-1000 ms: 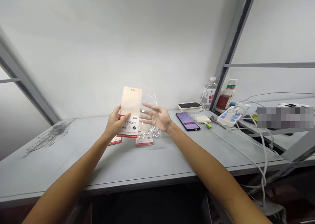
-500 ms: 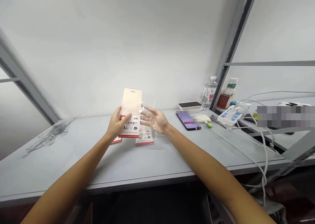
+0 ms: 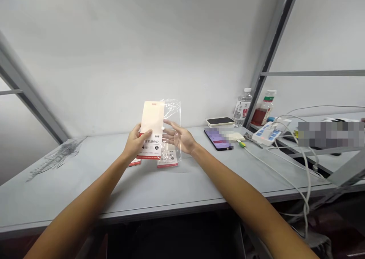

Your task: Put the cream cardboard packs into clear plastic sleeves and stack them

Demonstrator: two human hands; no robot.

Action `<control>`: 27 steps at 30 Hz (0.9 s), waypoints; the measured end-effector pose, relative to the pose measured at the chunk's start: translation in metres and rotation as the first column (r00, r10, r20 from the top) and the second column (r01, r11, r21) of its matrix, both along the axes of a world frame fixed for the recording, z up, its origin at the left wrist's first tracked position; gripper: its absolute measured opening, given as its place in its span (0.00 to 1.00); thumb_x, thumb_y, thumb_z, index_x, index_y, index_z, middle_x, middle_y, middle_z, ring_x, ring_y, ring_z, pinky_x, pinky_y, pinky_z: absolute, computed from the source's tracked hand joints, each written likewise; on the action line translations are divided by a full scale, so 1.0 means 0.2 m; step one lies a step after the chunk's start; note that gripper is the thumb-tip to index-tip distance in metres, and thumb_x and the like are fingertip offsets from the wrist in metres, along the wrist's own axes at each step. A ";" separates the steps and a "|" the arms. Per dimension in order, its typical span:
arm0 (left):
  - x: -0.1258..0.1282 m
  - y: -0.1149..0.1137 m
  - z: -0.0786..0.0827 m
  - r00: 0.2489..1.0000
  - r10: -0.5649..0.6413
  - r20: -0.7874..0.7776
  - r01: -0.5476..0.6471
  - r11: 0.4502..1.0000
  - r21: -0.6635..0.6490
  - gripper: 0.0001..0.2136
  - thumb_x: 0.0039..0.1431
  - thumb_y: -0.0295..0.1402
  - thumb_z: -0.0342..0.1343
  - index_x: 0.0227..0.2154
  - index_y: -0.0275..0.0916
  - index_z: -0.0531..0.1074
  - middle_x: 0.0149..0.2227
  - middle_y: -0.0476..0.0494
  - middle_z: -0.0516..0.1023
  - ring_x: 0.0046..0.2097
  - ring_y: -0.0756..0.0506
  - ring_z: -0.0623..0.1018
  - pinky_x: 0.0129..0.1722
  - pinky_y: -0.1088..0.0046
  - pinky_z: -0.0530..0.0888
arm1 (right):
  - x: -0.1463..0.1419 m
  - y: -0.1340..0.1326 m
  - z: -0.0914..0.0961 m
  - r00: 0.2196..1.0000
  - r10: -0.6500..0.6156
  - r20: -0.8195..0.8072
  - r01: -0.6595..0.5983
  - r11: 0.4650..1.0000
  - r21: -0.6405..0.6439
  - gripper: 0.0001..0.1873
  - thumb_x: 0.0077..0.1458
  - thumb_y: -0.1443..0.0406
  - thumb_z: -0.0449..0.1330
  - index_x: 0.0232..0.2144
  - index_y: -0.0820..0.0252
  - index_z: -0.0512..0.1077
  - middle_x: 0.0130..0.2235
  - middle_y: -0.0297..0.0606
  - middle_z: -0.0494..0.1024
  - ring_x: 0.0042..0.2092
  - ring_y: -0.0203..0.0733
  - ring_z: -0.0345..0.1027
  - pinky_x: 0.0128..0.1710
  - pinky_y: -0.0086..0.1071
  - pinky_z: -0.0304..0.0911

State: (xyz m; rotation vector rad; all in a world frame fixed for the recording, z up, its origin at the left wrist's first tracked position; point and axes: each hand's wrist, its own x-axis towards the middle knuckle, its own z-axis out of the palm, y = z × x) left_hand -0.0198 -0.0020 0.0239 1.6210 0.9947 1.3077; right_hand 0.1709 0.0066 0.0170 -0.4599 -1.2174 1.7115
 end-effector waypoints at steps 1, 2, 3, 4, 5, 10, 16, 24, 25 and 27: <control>0.00 0.00 -0.01 1.000 0.013 0.004 -0.013 1.000 0.008 0.24 0.51 0.44 0.54 0.49 0.39 0.62 0.36 0.43 0.76 0.33 0.46 0.76 0.30 0.71 0.74 | -0.01 0.00 -0.01 1.000 -0.009 0.002 0.009 1.000 0.003 0.19 0.59 0.59 0.47 0.52 0.51 0.61 0.42 0.36 0.76 0.42 0.41 0.71 0.48 0.41 0.61; 0.01 0.00 -0.01 1.000 0.019 0.010 -0.019 1.000 0.013 0.23 0.51 0.44 0.54 0.48 0.39 0.62 0.36 0.43 0.76 0.33 0.47 0.76 0.31 0.71 0.73 | -0.02 0.00 -0.01 1.000 -0.019 -0.001 0.019 1.000 0.008 0.19 0.59 0.59 0.47 0.52 0.50 0.62 0.41 0.36 0.77 0.42 0.41 0.71 0.47 0.40 0.62; 0.01 0.00 -0.02 1.000 0.017 0.017 -0.017 1.000 0.014 0.22 0.51 0.44 0.53 0.48 0.40 0.62 0.36 0.43 0.75 0.32 0.47 0.76 0.31 0.71 0.73 | -0.02 0.00 -0.02 1.000 -0.030 -0.006 0.030 0.999 0.018 0.18 0.59 0.59 0.48 0.51 0.50 0.62 0.40 0.35 0.77 0.42 0.41 0.71 0.46 0.40 0.62; 0.02 0.00 -0.02 1.000 0.011 0.024 -0.011 1.000 0.012 0.22 0.52 0.44 0.53 0.47 0.40 0.63 0.36 0.43 0.75 0.32 0.47 0.76 0.32 0.70 0.73 | -0.03 0.00 -0.02 0.999 -0.041 -0.011 0.041 0.999 0.032 0.18 0.58 0.59 0.48 0.51 0.50 0.63 0.40 0.35 0.77 0.42 0.41 0.70 0.46 0.39 0.62; 0.02 0.00 -0.03 0.999 -0.005 0.031 0.005 1.000 0.004 0.21 0.52 0.45 0.52 0.46 0.40 0.63 0.37 0.44 0.75 0.32 0.47 0.75 0.32 0.71 0.73 | -0.04 0.00 -0.03 0.998 -0.055 -0.015 0.056 0.997 0.046 0.17 0.58 0.60 0.49 0.50 0.50 0.64 0.40 0.35 0.77 0.43 0.40 0.70 0.46 0.38 0.62; 0.03 0.00 -0.04 0.994 -0.096 0.045 0.100 0.990 -0.099 0.17 0.54 0.47 0.49 0.39 0.39 0.68 0.34 0.46 0.73 0.33 0.49 0.73 0.31 0.74 0.71 | -0.05 0.01 -0.05 0.988 -0.151 0.029 0.149 0.987 0.053 0.14 0.57 0.59 0.51 0.45 0.51 0.69 0.42 0.33 0.76 0.44 0.40 0.68 0.43 0.33 0.63; 0.01 0.02 -0.02 0.984 -0.177 -0.039 0.168 0.973 -0.157 0.19 0.52 0.48 0.51 0.31 0.35 0.70 0.28 0.45 0.73 0.30 0.49 0.72 0.30 0.73 0.70 | -0.01 0.03 -0.03 0.987 -0.122 0.100 0.117 0.992 0.055 0.16 0.57 0.57 0.50 0.42 0.55 0.71 0.39 0.35 0.76 0.43 0.41 0.68 0.41 0.33 0.63; -0.01 0.02 0.00 0.975 -0.197 -0.098 0.178 0.968 -0.176 0.15 0.45 0.44 0.59 0.23 0.35 0.69 0.28 0.44 0.75 0.31 0.48 0.74 0.31 0.70 0.71 | 0.00 0.01 -0.02 0.989 -0.046 0.139 0.041 0.999 0.032 0.16 0.56 0.58 0.51 0.39 0.62 0.72 0.36 0.40 0.77 0.39 0.43 0.70 0.40 0.35 0.64; -0.01 0.02 -0.01 0.981 -0.166 -0.097 0.147 0.973 -0.179 0.15 0.43 0.44 0.60 0.21 0.35 0.68 0.26 0.45 0.75 0.29 0.49 0.73 0.30 0.71 0.70 | 0.00 0.01 -0.03 0.990 -0.039 0.137 0.035 0.999 0.033 0.16 0.56 0.58 0.52 0.39 0.63 0.72 0.36 0.41 0.77 0.39 0.43 0.71 0.40 0.35 0.64; -0.01 0.03 -0.01 0.988 -0.120 -0.099 0.101 0.978 -0.183 0.16 0.41 0.43 0.62 0.19 0.35 0.65 0.24 0.46 0.74 0.26 0.50 0.72 0.28 0.72 0.69 | -0.01 0.01 -0.04 0.990 -0.024 0.138 0.019 0.999 0.037 0.16 0.54 0.59 0.55 0.40 0.64 0.71 0.35 0.42 0.78 0.37 0.44 0.71 0.38 0.36 0.65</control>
